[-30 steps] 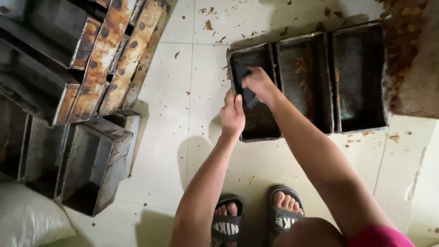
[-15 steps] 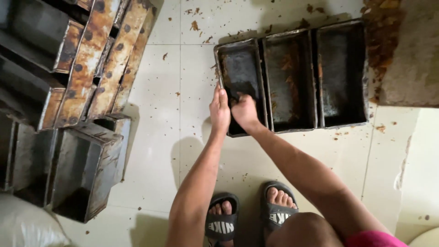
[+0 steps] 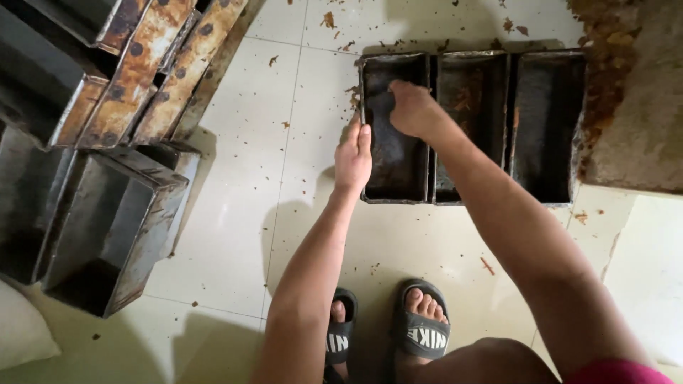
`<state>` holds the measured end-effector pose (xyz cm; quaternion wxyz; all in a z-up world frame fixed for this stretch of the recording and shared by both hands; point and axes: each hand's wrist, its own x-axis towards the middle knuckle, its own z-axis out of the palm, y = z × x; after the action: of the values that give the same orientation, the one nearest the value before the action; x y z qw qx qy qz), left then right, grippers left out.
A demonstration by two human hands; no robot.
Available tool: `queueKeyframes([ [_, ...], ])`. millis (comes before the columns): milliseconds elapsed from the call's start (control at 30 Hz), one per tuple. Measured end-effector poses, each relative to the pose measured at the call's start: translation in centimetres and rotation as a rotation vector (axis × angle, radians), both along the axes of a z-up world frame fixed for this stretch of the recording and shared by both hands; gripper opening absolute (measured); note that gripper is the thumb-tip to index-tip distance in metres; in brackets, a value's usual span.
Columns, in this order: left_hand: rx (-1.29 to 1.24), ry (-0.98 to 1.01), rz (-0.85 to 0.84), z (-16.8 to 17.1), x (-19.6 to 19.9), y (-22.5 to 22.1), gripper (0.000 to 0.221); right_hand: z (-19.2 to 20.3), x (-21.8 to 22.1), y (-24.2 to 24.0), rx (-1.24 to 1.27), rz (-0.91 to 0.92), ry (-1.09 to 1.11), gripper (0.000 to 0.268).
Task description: Cleaning residue from metal baking trays using a hand scraper.
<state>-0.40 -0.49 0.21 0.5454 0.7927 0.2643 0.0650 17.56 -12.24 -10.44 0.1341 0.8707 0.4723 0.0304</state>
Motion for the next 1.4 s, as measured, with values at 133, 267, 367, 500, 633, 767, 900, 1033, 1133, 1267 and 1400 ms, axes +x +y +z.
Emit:
queueKeyframes([
  [133,0.029,-0.003,-0.013,-1.9,0.1,0.5,0.049,2.0,-3.5,1.4,0.168,-0.469,0.636,0.057],
  [267,0.005,0.028,-0.016,-0.6,-0.1,-0.1,0.050,-6.8,-2.1,0.4,0.205,-0.695,0.883,0.060],
  [367,0.046,0.038,-0.030,0.1,0.1,0.2,0.050,-0.8,-4.2,1.1,0.239,-0.719,0.800,0.055],
  [500,-0.016,0.041,-0.011,1.3,-0.2,-0.1,0.052,3.0,-6.9,0.9,0.343,-0.641,0.705,0.040],
  [633,-0.048,0.059,0.015,1.6,-0.2,0.1,0.055,5.5,-8.9,1.1,0.394,-0.789,0.740,0.049],
  [767,-0.060,0.080,0.056,-0.3,-0.4,0.1,0.055,7.8,-10.4,1.1,0.523,-0.877,0.761,0.036],
  [900,-0.092,0.074,0.098,2.1,0.0,-0.1,0.056,7.3,-11.2,1.2,0.565,-0.985,0.756,0.036],
  [1033,-0.067,0.028,0.106,2.0,0.2,0.2,0.056,5.1,-12.4,0.7,0.821,-0.996,0.754,0.035],
  [1133,-0.039,0.041,0.101,0.7,0.4,0.4,0.055,1.8,-12.3,0.2,1.024,-0.967,0.784,0.034],
  [1267,-0.018,0.111,0.092,-1.9,-0.3,0.1,0.047,7.3,-10.6,1.7,0.681,-1.008,0.931,0.044],
  [1400,0.013,0.113,0.097,-2.6,-0.7,-0.3,0.044,7.4,-7.9,2.2,0.218,-0.886,0.761,0.066],
])
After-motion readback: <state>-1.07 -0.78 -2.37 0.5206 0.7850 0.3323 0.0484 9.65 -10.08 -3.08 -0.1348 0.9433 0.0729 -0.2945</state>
